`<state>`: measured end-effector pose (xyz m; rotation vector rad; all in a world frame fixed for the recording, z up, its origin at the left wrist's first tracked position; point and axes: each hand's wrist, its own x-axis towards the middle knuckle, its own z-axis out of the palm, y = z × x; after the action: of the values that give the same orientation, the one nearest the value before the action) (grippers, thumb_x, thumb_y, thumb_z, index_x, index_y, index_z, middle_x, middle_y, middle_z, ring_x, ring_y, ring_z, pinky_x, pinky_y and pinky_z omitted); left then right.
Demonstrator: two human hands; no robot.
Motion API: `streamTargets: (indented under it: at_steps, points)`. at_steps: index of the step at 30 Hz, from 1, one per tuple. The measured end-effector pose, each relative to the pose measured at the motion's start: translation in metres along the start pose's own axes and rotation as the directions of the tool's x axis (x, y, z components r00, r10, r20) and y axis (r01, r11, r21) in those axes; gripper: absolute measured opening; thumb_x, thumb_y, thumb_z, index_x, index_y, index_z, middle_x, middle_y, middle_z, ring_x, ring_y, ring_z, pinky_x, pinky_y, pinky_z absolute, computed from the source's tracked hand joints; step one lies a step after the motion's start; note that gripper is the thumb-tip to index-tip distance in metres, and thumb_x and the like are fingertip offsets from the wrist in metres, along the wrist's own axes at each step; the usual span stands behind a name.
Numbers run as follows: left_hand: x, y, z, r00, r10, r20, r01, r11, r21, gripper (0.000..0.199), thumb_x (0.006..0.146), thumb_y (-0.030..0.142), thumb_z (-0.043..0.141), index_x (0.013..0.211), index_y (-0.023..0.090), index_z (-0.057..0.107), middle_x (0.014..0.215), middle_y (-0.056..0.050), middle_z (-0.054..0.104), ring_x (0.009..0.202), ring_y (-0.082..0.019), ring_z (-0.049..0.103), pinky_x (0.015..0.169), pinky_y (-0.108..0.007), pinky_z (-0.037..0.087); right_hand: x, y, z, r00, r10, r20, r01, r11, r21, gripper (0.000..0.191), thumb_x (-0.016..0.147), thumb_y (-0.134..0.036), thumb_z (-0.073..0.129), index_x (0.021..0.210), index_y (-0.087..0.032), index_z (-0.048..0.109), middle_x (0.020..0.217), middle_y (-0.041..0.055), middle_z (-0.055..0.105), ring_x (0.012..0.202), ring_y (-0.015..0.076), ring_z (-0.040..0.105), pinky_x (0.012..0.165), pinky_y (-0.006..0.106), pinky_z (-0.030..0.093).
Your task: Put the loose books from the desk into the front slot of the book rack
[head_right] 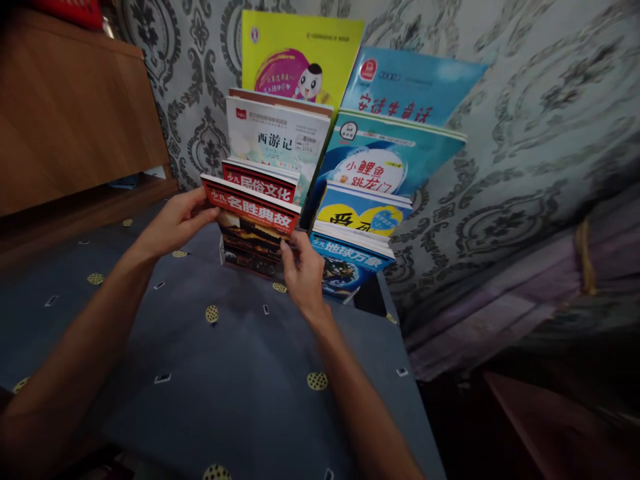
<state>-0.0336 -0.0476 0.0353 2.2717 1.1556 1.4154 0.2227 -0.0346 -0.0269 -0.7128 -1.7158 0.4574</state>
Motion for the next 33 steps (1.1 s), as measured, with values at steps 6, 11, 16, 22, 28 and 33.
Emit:
streamTargets:
  at_steps: [6,11,16,22,28,33]
  points:
    - [-0.002,0.004,-0.004,0.999,-0.016,0.032,0.011,0.989,0.145,0.036,0.094,0.034,0.053,0.125,0.019,0.065,0.122,-0.009,0.071,0.107,-0.025,0.067,0.097,-0.042,0.053,-0.002,0.007,0.004,1.0,-0.005,0.006,0.004,0.999,0.041,0.016,0.098,-0.031,0.052,0.109,-0.026,0.063,0.098,0.0036,0.069,0.086,0.0193,0.067,0.08,0.041,0.061]
    - [-0.003,0.009,-0.007,0.999,-0.032,0.031,0.023,0.965,0.262,0.035,0.095,0.033,0.05,0.124,0.018,0.065,0.115,-0.008,0.073,0.1,-0.024,0.068,0.09,-0.039,0.053,-0.002,0.009,0.005,1.0,0.008,0.011,-0.009,0.999,0.031,0.019,0.099,-0.032,0.052,0.112,-0.026,0.063,0.1,0.0041,0.07,0.089,0.02,0.068,0.082,0.042,0.061]
    - [-0.004,0.015,-0.01,0.997,-0.065,0.029,0.05,0.937,0.346,0.031,0.094,0.034,0.052,0.117,0.02,0.067,0.105,-0.005,0.075,0.086,-0.02,0.067,0.08,-0.034,0.054,-0.003,0.01,0.005,1.0,0.005,0.009,-0.006,1.0,0.01,0.021,0.099,-0.032,0.051,0.114,-0.026,0.064,0.101,0.0044,0.07,0.092,0.0207,0.067,0.085,0.043,0.06]
    - [-0.004,0.019,-0.016,0.99,-0.116,0.085,0.082,0.939,0.333,0.028,0.092,0.034,0.054,0.112,0.021,0.068,0.102,-0.004,0.075,0.086,-0.021,0.068,0.075,-0.031,0.053,-0.004,0.014,0.005,0.999,-0.05,0.011,0.05,0.998,0.04,0.02,0.101,-0.033,0.05,0.114,-0.026,0.064,0.105,0.0048,0.069,0.095,0.0209,0.067,0.086,0.042,0.059]
    - [-0.004,0.025,-0.024,0.982,-0.153,0.11,0.109,0.937,0.333,0.025,0.091,0.034,0.056,0.108,0.022,0.07,0.099,-0.003,0.075,0.086,-0.021,0.069,0.076,-0.032,0.053,-0.002,0.014,0.004,0.996,-0.087,0.021,0.087,0.996,0.018,0.019,0.101,-0.032,0.049,0.114,-0.026,0.062,0.105,0.005,0.069,0.097,0.0212,0.067,0.085,0.043,0.058]
    - [-0.004,0.028,-0.027,0.981,-0.154,0.121,0.107,0.938,0.328,0.024,0.091,0.038,0.058,0.105,0.024,0.071,0.093,-0.001,0.075,0.082,-0.019,0.069,0.075,-0.03,0.054,-0.003,0.017,0.004,0.995,-0.1,0.015,0.1,0.995,0.02,0.02,0.101,-0.033,0.049,0.115,-0.025,0.062,0.106,0.0052,0.068,0.097,0.021,0.067,0.086,0.043,0.058]
